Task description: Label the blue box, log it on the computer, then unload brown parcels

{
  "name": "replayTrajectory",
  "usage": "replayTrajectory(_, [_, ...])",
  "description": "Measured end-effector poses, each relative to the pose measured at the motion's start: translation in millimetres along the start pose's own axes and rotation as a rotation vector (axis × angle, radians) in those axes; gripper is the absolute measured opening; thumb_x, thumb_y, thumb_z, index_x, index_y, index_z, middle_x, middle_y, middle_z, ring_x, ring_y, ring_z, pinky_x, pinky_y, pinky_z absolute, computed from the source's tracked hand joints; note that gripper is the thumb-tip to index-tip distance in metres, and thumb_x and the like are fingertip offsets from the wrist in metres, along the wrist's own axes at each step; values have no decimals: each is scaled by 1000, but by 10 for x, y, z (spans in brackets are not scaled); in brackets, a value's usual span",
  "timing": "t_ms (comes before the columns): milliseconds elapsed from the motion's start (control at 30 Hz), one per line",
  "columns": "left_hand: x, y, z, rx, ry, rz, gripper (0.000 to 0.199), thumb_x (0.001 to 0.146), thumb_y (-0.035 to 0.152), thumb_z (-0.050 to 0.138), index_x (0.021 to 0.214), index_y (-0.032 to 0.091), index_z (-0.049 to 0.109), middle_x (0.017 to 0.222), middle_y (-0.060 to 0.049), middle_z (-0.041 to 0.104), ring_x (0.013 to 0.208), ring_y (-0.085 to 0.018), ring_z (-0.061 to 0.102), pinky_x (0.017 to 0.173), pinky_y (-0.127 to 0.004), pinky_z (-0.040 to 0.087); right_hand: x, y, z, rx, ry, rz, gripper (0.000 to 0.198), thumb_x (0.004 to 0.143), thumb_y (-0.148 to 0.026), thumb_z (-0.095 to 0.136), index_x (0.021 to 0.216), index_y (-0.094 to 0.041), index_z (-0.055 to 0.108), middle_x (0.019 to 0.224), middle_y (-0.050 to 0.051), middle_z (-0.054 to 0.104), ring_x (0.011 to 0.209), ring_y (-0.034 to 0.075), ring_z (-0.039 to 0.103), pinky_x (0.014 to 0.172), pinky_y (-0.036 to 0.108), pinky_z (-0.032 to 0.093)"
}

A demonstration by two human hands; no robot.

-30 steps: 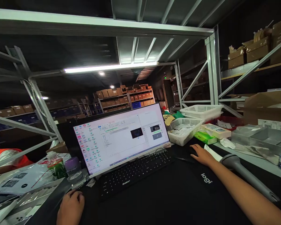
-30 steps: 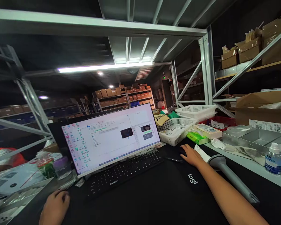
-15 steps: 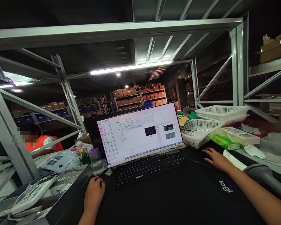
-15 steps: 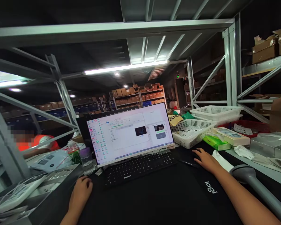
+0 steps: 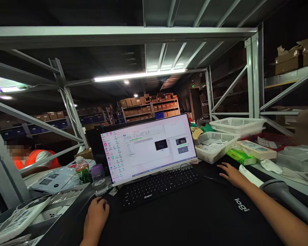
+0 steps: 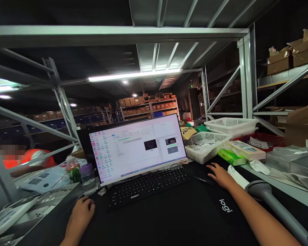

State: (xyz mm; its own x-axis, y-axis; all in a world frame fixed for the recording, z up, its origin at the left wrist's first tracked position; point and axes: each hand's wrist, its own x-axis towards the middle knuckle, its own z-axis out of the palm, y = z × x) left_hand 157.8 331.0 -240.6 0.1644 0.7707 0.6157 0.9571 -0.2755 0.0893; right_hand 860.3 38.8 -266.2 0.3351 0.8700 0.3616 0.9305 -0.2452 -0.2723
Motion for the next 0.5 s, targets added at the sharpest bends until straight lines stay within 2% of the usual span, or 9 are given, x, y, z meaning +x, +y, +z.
replayTrajectory(200, [-61,15,-7,23,-5,3,41,88,30,40,90,14,78,127,-22,65,115,-33,65,100,-43,55,1,-6,-24,5,-21,4,59,96,-50,49,147,-23,61,154,19,51,135,35,59,117,49,45])
replayTrajectory(500, [-36,53,-5,35,-23,-26,36,87,27,44,89,15,78,123,-20,67,115,-30,66,103,-39,53,20,23,29,-23,6,-11,54,98,-47,48,144,-23,62,151,19,54,133,35,60,116,51,45])
